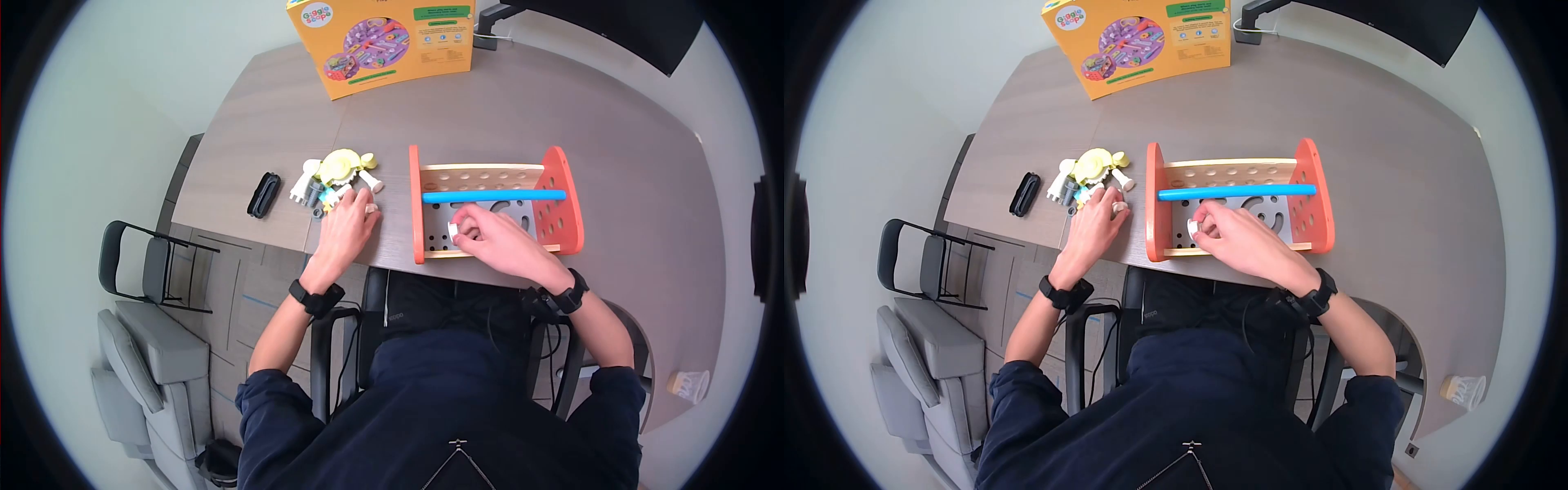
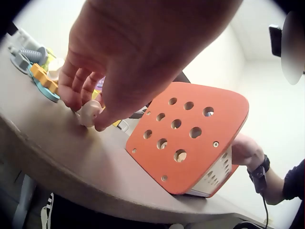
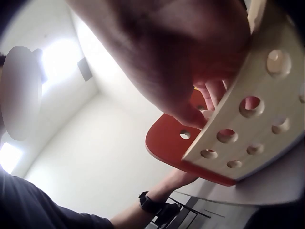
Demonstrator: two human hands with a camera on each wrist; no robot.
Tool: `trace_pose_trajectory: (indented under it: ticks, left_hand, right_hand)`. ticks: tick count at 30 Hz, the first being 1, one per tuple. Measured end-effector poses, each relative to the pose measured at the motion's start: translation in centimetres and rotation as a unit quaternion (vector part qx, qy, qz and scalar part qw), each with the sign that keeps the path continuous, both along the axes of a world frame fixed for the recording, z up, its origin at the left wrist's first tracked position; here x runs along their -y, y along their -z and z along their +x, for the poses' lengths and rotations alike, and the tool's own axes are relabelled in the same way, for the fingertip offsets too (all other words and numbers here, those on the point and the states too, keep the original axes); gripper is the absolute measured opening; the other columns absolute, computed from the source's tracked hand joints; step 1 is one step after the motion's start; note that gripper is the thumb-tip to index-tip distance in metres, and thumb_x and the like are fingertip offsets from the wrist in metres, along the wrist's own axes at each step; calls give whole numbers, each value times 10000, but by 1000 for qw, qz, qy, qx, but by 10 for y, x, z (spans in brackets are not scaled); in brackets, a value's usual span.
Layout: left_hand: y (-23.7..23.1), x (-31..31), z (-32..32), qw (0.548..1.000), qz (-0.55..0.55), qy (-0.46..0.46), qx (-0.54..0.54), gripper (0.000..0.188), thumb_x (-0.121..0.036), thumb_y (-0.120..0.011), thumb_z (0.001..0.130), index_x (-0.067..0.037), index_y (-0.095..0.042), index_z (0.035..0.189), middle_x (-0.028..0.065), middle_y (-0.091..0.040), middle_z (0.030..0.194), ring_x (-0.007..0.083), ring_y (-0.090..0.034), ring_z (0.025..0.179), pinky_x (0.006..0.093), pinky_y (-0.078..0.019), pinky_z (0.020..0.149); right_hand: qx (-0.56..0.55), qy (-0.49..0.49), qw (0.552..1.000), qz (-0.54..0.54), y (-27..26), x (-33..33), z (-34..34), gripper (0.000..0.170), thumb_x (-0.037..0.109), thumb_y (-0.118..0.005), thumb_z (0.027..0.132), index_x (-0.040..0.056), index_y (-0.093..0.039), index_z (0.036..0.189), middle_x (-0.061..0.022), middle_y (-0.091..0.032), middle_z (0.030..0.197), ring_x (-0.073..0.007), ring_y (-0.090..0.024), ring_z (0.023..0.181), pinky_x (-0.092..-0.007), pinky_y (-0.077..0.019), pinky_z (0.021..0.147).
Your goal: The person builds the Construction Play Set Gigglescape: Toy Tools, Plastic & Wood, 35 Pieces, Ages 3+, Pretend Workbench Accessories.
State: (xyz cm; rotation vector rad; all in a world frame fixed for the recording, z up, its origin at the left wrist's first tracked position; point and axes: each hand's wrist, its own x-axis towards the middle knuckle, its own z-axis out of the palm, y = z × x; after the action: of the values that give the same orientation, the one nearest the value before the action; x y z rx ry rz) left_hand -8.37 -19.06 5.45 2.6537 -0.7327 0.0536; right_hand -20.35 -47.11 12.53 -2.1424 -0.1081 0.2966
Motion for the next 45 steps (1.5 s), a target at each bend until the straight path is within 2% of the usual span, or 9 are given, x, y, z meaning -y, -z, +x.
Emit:
trace_pose_trajectory:
  ticks: [5, 8, 11, 14, 17, 32, 38, 39, 45]
  left_hand:
    - [-20, -9, -15, 982, -129, 17, -139, 258, -161, -745, 981, -55, -653, 1198, 114, -710, 1124, 250, -744, 910, 392, -594, 787]
    - [-28, -12, -25, 933, -235, 7, -274, 254, -123, -731, 998, -49, -665, 1231, 93, -733, 1162, 201, -745, 947, 360, -584, 797]
    - [-14, -22, -27, 887, -313, 33, -338, 247, -82, -724, 1000, -34, -665, 1235, 60, -739, 1147, 143, -732, 971, 328, -577, 831]
    - [-7, -25, -28, 854, -307, 33, -418, 248, -40, -714, 998, -30, -664, 1240, 42, -714, 1150, 109, -693, 1023, 302, -563, 890]
    - [-2, -23, -29, 849, -324, 49, -415, 267, -42, -700, 997, -23, -664, 1260, 66, -745, 1078, 126, -718, 984, 310, -573, 868]
    - [3, -19, -18, 845, -280, 97, -444, 259, -33, -683, 1016, -32, -673, 1275, 12, -723, 1088, 69, -655, 988, 274, -537, 890]
    - [2, -18, -20, 813, -328, 64, -476, 280, -49, -683, 1026, -27, -656, 1304, 1, -722, 1088, 77, -659, 992, 280, -546, 890]
    - [2, -18, -20, 808, -323, 54, -489, 271, -66, -673, 1036, -20, -654, 1303, 15, -724, 1088, 84, -667, 989, 280, -551, 884]
    - [0, -12, -20, 804, -296, 30, -514, 270, -183, -619, 1093, -2, -654, 1291, 49, -730, 1072, 95, -682, 944, 281, -568, 840]
  right_hand:
    - [-33, -51, 997, -40, 8, -7, 19, 356, 226, -637, 994, -52, -612, 1216, -125, -771, 950, -272, -739, 944, -394, -546, 876]
    - [-71, -63, 995, -13, 17, -8, 32, 393, 246, -632, 992, -65, -619, 1230, -120, -767, 925, -285, -738, 956, -398, -543, 887]
    - [-43, -100, 992, -67, 31, -8, 39, 419, 238, -625, 998, -63, -596, 1288, -116, -759, 947, -281, -730, 954, -401, -541, 890]
    - [-64, -109, 987, -95, 33, -12, 43, 423, 261, -625, 991, -79, -615, 1242, -171, -768, 1020, -333, -738, 992, -416, -552, 871]
    - [-136, -92, 983, -78, 12, -21, 45, 389, 225, -618, 998, -81, -631, 1238, -176, -763, 1064, -327, -736, 986, -409, -555, 872]
    - [-78, -84, 992, -58, 34, -24, 51, 351, 185, -674, 973, -66, -678, 1219, -176, -775, 941, -292, -751, 884, -406, -563, 795]
    - [-95, -87, 990, -57, 27, -25, 52, 348, 169, -675, 961, -61, -660, 1222, -182, -772, 993, -322, -750, 948, -433, -564, 827]
    - [-92, -101, 988, -73, 33, -23, 52, 372, 173, -672, 1002, -20, -617, 1315, -142, -751, 969, -253, -736, 907, -391, -569, 831]
    - [-59, -97, 990, -78, 39, -23, 52, 374, 142, -670, 980, -30, -610, 1307, -170, -758, 964, -284, -752, 903, -411, -572, 822]
